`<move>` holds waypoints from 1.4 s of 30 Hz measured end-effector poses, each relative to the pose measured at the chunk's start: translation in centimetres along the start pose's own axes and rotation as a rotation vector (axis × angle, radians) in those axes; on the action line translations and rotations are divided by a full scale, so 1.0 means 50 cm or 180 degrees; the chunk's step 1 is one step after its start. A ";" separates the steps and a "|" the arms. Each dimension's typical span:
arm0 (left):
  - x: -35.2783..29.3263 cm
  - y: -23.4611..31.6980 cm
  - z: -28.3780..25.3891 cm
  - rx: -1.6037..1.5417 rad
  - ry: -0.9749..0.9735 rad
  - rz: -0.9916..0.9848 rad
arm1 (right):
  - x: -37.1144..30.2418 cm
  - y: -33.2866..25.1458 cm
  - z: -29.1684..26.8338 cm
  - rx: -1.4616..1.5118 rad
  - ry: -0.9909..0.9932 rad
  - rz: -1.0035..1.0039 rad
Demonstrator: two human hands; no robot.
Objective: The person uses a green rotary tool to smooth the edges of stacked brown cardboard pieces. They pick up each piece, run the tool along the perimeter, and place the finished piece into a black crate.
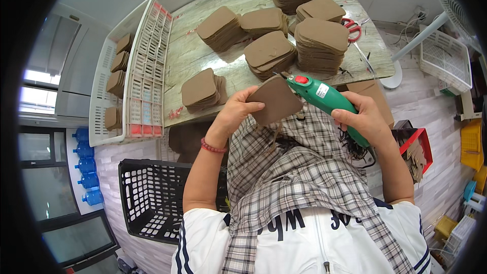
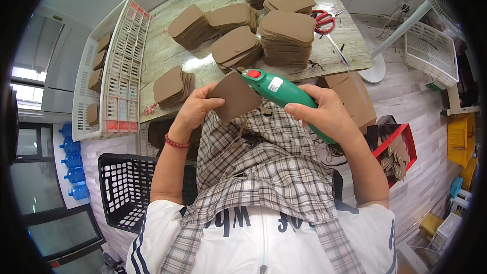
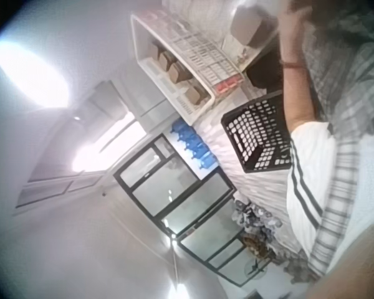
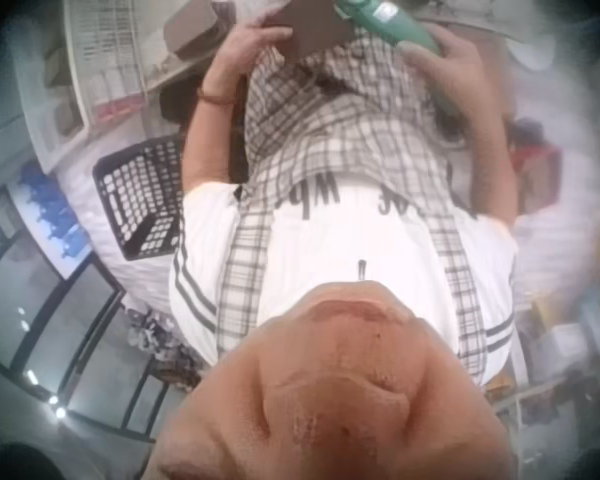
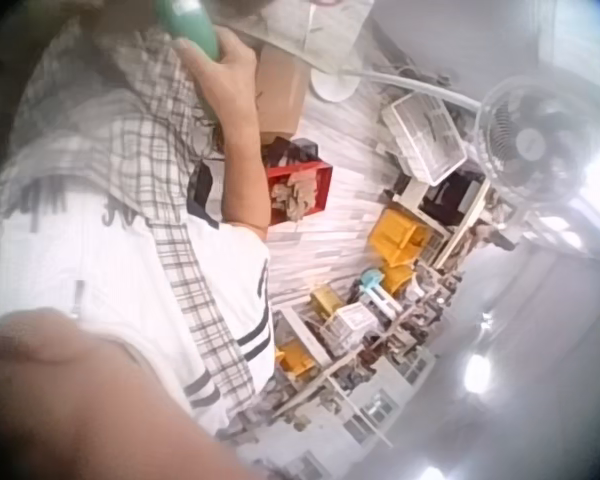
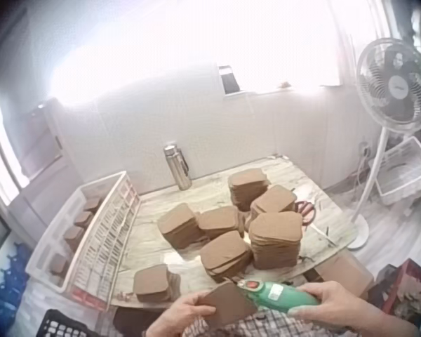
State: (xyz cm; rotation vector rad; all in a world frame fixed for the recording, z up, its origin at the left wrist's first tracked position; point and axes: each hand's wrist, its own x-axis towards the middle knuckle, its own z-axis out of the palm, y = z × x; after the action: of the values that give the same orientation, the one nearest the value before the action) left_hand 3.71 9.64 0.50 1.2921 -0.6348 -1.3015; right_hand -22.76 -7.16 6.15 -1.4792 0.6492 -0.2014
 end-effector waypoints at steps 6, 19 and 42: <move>-0.005 0.002 -0.035 0.0181 0.0801 0.0653 | -0.004 0.002 -0.008 -0.0126 -0.0220 0.0089; -0.007 0.008 -0.043 -0.0196 0.0675 0.0532 | 0.000 0.011 0.006 -0.0306 -0.0421 0.0275; -0.006 0.036 -0.012 0.0380 -0.0005 -0.0242 | 0.030 0.022 0.049 -0.0137 -0.0566 0.0088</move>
State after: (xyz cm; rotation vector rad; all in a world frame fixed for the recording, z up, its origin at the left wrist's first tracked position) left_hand 4.77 9.74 2.10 1.4246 -0.6788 -1.3431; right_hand -20.56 -5.71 4.59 -1.5091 0.5327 -0.0340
